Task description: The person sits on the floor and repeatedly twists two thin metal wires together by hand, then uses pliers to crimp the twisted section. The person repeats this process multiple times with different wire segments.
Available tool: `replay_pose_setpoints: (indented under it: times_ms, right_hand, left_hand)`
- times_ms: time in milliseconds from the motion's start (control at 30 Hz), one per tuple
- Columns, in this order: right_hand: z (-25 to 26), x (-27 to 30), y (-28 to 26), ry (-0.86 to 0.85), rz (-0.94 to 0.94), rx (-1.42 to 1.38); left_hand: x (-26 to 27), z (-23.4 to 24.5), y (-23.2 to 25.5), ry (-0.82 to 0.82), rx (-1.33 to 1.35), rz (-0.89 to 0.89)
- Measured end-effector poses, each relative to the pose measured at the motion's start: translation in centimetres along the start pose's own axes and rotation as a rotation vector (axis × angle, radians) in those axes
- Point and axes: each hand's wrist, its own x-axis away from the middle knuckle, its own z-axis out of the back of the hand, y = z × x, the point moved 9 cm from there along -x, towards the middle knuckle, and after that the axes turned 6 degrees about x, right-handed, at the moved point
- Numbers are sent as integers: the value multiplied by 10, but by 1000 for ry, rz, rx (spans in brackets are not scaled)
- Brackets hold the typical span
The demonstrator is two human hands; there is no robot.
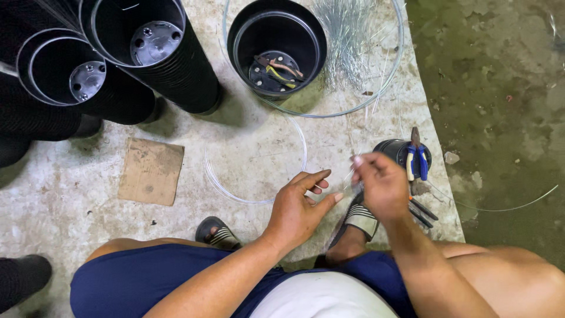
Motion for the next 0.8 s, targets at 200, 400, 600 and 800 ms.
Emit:
replay_pose_setpoints:
  times_ms: [200,400,600,800]
  right_hand:
    - [40,-88,-30,152,125,375]
    - [58,-226,-15,238,337,550]
    - [32,-232,162,94,13,381]
    - [-64,-117,294,-280,-134,564]
  left_hand:
    - [0,15,10,-6,51,1]
    - [-3,34,22,30,-21,-41]
    - [-7,78,38,190,-6,-121]
    - [-7,112,46,271,30,-97]
